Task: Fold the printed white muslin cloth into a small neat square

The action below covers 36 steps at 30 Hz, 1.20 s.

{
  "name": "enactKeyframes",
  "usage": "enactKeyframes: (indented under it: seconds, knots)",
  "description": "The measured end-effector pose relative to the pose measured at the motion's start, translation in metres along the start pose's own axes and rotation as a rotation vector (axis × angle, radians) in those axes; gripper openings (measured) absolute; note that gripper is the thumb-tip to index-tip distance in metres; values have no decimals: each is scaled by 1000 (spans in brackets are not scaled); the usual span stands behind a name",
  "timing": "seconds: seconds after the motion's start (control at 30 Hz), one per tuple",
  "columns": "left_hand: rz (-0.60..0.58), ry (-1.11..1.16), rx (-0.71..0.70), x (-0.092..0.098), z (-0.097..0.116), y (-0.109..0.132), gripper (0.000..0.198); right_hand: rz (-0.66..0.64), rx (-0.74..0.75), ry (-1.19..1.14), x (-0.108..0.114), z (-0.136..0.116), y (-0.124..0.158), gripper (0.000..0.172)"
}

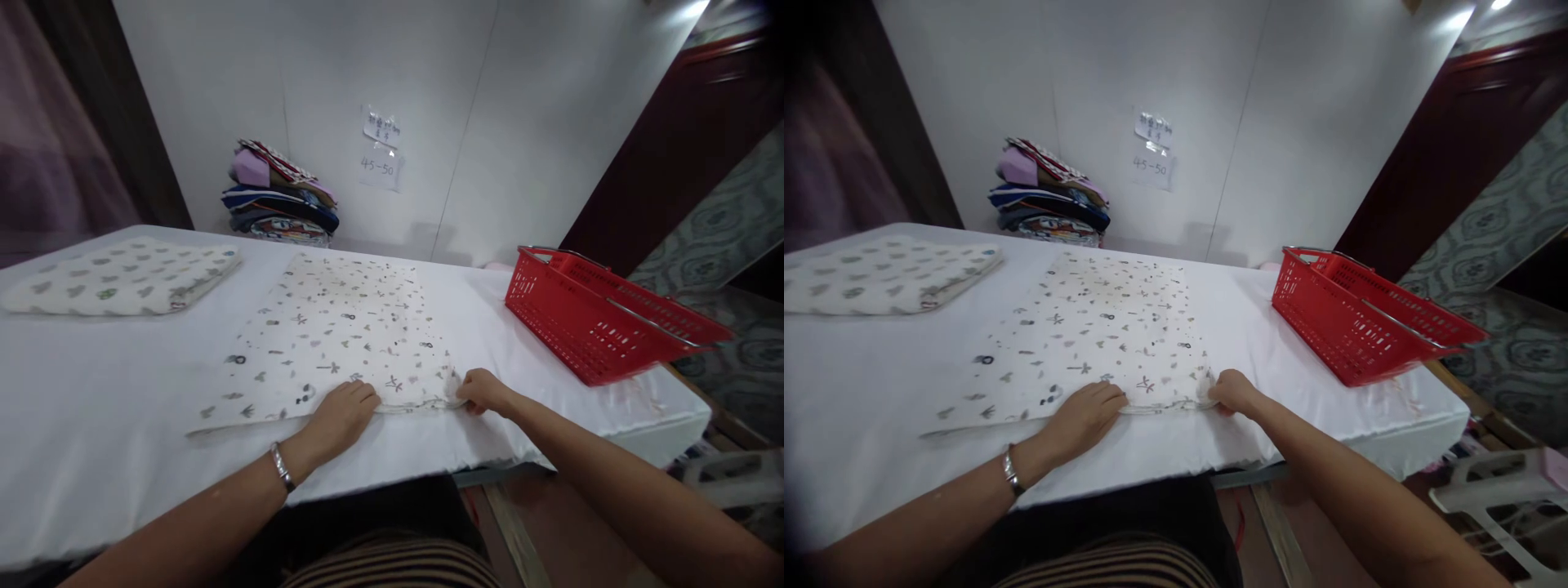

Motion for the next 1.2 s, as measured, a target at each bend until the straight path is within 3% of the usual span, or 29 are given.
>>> enactKeyframes:
  seconds: [0.1, 0.2, 0.33, 0.47, 0.73, 0.87, 0.97, 1.1, 1.2]
  knots:
    - [43, -6, -5, 8, 2, 0, 19, -13, 57, -142, 13, -7, 10, 5]
    - [91, -6, 10, 18, 6, -3, 19, 18, 181, -369, 32, -16, 18, 13]
    - [28, -7, 7, 15, 11, -8, 16, -66, 85, -368, 27, -1, 17, 25]
    - [21, 9, 18, 10, 10, -8, 15, -74, 223, -408, 29, -8, 18, 25]
    - [-21, 11, -16, -8, 18, 1, 13, -107, 228, -214, 13, 15, 19, 24]
    - [3, 3, -44, -5, 22, 3, 14, -90, 215, -130, 6, 26, 16, 19]
    - [27, -17, -63, -2, 24, 3, 16, -49, 233, 65, 6, 26, 18, 17]
    - [25, 2, -49, -1, 24, 4, 16, 123, 295, 532, 13, 14, 30, 15]
    - [19, 12, -30, -3, 23, 4, 17, 326, 535, 751, 8, -20, 53, 15]
Point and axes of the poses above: each hand's wrist, its own y-axis away from the middle knuckle, its own x-axis out of the back of the hand, z = x × y, the point moved 9 cm from there along -y, towards the middle knuckle, and after that the axes turned 4 degrees about -y, right-handed, at the moved point
